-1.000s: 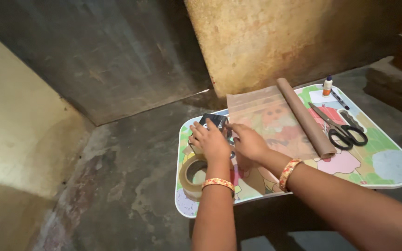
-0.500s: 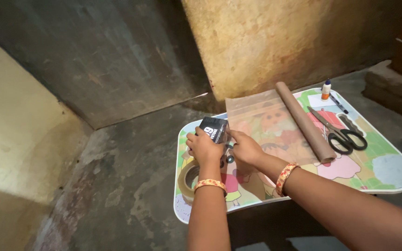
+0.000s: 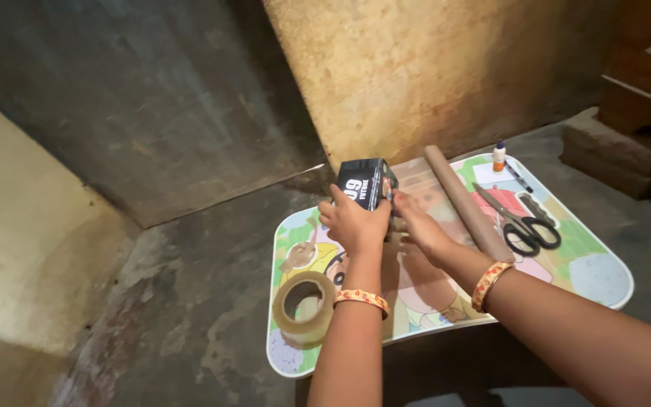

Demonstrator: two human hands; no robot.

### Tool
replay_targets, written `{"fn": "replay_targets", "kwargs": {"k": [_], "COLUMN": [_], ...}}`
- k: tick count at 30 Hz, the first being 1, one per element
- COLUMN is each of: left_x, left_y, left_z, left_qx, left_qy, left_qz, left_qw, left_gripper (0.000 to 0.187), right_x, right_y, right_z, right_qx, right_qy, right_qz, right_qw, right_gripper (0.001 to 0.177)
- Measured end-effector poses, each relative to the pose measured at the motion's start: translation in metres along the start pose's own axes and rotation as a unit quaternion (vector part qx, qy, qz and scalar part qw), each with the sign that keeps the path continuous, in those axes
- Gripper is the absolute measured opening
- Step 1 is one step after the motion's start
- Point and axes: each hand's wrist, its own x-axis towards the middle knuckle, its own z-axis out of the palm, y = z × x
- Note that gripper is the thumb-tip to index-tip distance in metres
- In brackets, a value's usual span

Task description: The person unrolls brown wrapping paper on a small table, cuts a sheet with scissors, places a small black box on the paper, and folds the paper around the box. The person then trims excess paper from the wrapped box with scissors.

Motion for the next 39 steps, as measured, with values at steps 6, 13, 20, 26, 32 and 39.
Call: {"fn": "replay_targets", "kwargs": {"k": [6,13,20,26,32,39], "left_x": [-0.01,-0.012,-0.013,0.001,-0.011,-0.02], "left_y": [-0.014,-0.039,-0.04,-0.038,-0.031,-0.036], "left_z": [0.054,0.09,0.086,0.09,0.088,0.096], "left_qx": [-0.136,-0.555,-0.663,-0.713,-0.593,-0.533], "left_qy": [-0.031,-0.102,-0.113,-0.112,-0.098,-0.107], "left_qz": [-0.055,-0.11,-0.176,-0.1,-0.121,-0.141], "left_qw": [0.989,0.818,0.719,0.685,0.79,0.827], "left_gripper": [0.108,0.067,0.034,0.039,0.06,0.062], "right_x": [-0.018,-0.026,-0.041,-0.05,-0.032,-0.032], "right_y": [-0.015,-0.022,-0.048,-0.043,-0.02,-0.009], "right_z": [-0.028,-0.05,-0.041,-0.038,-0.036,-0.031], "right_qx": [0.097,0.122,0.187,0.303,0.367,0.406], "right_qy": [0.043,0.009,0.047,0.042,0.058,0.132], "right_qz": [0.01,-0.026,0.053,0.058,-0.047,-0.053], "right_qw": [0.994,0.992,0.98,0.95,0.927,0.902], "right_gripper": [0.059,0.044,0.06,0.06,0.05,0.034]}}
